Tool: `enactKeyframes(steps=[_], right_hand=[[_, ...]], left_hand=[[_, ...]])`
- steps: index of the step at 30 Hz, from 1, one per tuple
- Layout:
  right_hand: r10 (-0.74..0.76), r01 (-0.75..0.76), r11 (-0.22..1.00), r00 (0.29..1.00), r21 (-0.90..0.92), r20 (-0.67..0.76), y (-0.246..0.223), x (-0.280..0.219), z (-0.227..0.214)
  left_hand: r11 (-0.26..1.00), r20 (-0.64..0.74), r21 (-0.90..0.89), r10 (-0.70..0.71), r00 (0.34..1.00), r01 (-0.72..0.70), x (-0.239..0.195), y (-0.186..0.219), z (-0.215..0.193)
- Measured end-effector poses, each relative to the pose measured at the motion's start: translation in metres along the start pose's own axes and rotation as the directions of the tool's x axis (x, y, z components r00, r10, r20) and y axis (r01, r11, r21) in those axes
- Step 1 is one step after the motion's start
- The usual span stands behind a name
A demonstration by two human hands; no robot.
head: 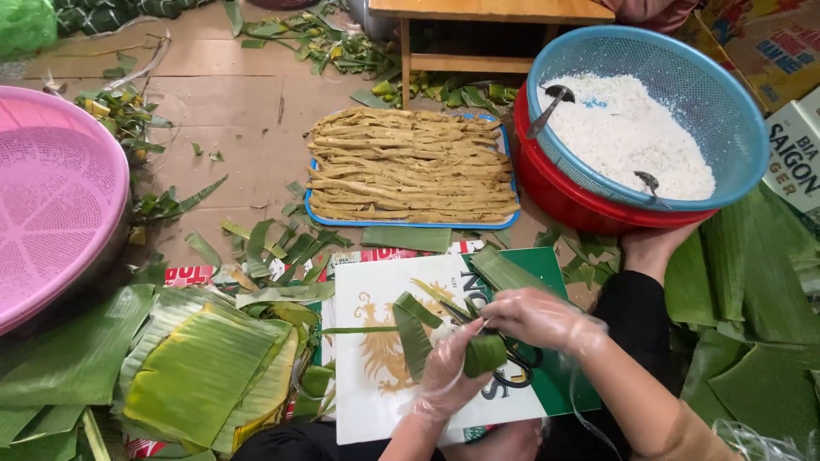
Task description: Wrapping traditional food parcels using banana leaves and rice filling.
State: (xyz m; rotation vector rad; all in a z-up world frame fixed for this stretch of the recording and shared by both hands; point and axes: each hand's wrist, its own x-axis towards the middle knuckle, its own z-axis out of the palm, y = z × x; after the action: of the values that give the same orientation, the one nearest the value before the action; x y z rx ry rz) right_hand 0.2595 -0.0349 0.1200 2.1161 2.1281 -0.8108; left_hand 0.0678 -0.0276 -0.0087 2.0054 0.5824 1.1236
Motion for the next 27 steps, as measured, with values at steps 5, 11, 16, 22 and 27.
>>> enactKeyframes(steps=[5,11,16,22,27], right_hand=[[-0.08,0.089,0.996,0.922,0.006,-0.38,0.037,-0.052,0.065],[0.007,-0.084,0.939,0.974,-0.333,-0.226,0.008,-0.086,0.122],[-0.054,0.054,0.978,0.999,-0.2,0.003,-0.043,-0.059,0.064],[0.096,-0.028,0.972,0.953,-0.233,0.289,-0.083,0.011,-0.003],[0.084,0.03,0.97,0.89,-0.241,0.449,-0.079,0.039,-0.055]], left_hand=[[0.999,-0.064,0.037,0.006,0.998,-0.004,0.009,0.009,0.004],[0.984,-0.144,0.16,-0.059,0.988,0.082,0.012,0.023,0.018],[0.989,-0.145,0.132,-0.043,0.989,0.062,0.016,0.033,0.013],[0.991,-0.12,0.111,-0.061,0.991,0.075,0.012,0.027,0.019],[0.961,-0.003,0.267,-0.07,0.998,0.068,-0.001,0.007,0.031]])
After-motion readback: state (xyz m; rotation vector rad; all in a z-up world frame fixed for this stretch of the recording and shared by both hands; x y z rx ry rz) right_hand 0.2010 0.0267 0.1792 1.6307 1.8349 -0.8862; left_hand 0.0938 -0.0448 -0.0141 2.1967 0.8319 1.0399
